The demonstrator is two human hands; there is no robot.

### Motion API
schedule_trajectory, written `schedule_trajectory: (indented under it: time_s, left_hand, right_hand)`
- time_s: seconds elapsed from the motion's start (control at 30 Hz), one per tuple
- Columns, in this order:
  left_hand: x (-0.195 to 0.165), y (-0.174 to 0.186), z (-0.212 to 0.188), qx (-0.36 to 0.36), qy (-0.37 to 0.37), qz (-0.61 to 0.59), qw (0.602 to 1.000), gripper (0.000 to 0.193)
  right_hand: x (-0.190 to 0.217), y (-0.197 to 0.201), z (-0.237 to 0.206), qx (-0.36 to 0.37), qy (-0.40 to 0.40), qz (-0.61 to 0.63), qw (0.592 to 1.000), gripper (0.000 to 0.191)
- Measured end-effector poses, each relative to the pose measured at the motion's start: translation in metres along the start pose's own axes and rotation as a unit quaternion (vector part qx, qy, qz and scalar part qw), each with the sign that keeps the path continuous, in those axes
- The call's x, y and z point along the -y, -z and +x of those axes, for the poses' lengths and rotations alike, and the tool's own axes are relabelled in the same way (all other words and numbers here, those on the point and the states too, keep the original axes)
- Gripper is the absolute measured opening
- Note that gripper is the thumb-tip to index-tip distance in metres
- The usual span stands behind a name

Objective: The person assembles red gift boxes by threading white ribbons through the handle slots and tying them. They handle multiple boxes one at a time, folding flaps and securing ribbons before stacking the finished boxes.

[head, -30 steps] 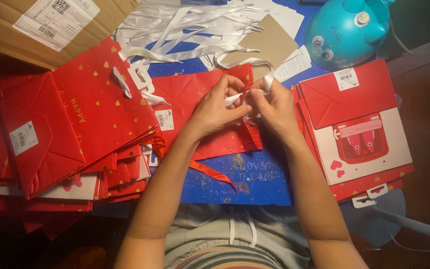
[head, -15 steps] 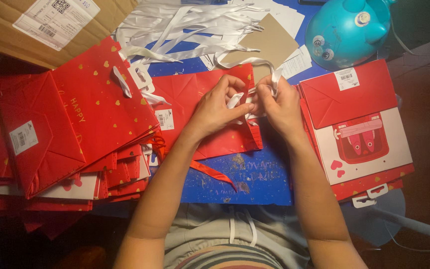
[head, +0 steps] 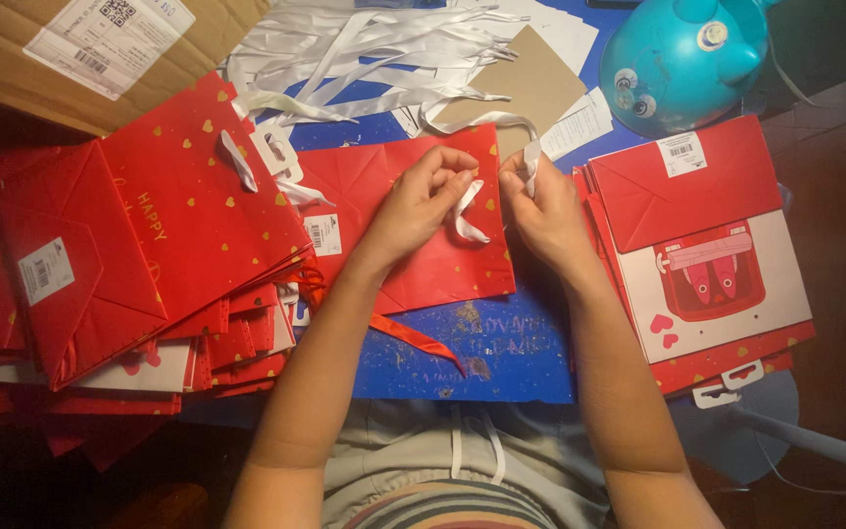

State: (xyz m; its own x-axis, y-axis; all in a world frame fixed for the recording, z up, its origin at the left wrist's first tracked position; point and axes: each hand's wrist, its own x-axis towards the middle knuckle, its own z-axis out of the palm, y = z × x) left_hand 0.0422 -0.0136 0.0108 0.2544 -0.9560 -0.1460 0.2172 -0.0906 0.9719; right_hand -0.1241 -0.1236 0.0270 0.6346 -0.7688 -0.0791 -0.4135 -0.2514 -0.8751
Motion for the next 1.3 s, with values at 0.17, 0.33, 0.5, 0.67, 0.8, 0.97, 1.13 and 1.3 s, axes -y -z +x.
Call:
schedule_trajectory:
  time_s: [0.17,0.33,0.5,0.67,0.8,0.97,1.13,1.3]
  left_hand:
    - [0.007,0.007,0.000,0.033,0.027,-0.099,0.994,0.029]
    - [0.000,0.008,-0.004,0.080,0.023,-0.141,0.986,0.030]
    - [-0.009,0.004,-0.008,0.139,0.001,-0.186,0.973,0.035]
    - [-0.008,0.004,-0.006,0.124,0.024,-0.168,0.978,0.038]
    - [-0.002,0.004,-0.002,0.110,0.017,-0.117,0.987,0.037]
    - [-0.003,0.003,-0.001,0.085,0.039,-0.079,0.993,0.036]
    - [-0.010,-0.005,-0.006,0.032,0.044,0.004,0.998,0.034]
    - [-0.010,-0.020,-0.006,-0.067,-0.056,0.239,0.967,0.049]
  right_hand:
    - [-0.003,0.000,0.002,0.032,0.098,0.034,0.994,0.019]
    - [-0.007,-0.002,0.001,0.004,0.086,-0.027,0.996,0.016]
    - [-0.003,-0.003,0.001,0.011,0.048,-0.033,0.998,0.019]
    - [0.004,-0.001,-0.001,0.016,0.044,-0.008,0.999,0.014]
    - [0.007,0.000,0.000,-0.017,0.036,-0.029,0.999,0.009]
    - [0.011,-0.001,-0.001,-0.023,-0.001,0.067,0.997,0.009]
    - [0.009,-0.001,0.000,-0.020,-0.008,0.138,0.990,0.010]
    - [-0.002,-0.002,0.001,-0.049,0.048,0.194,0.979,0.012]
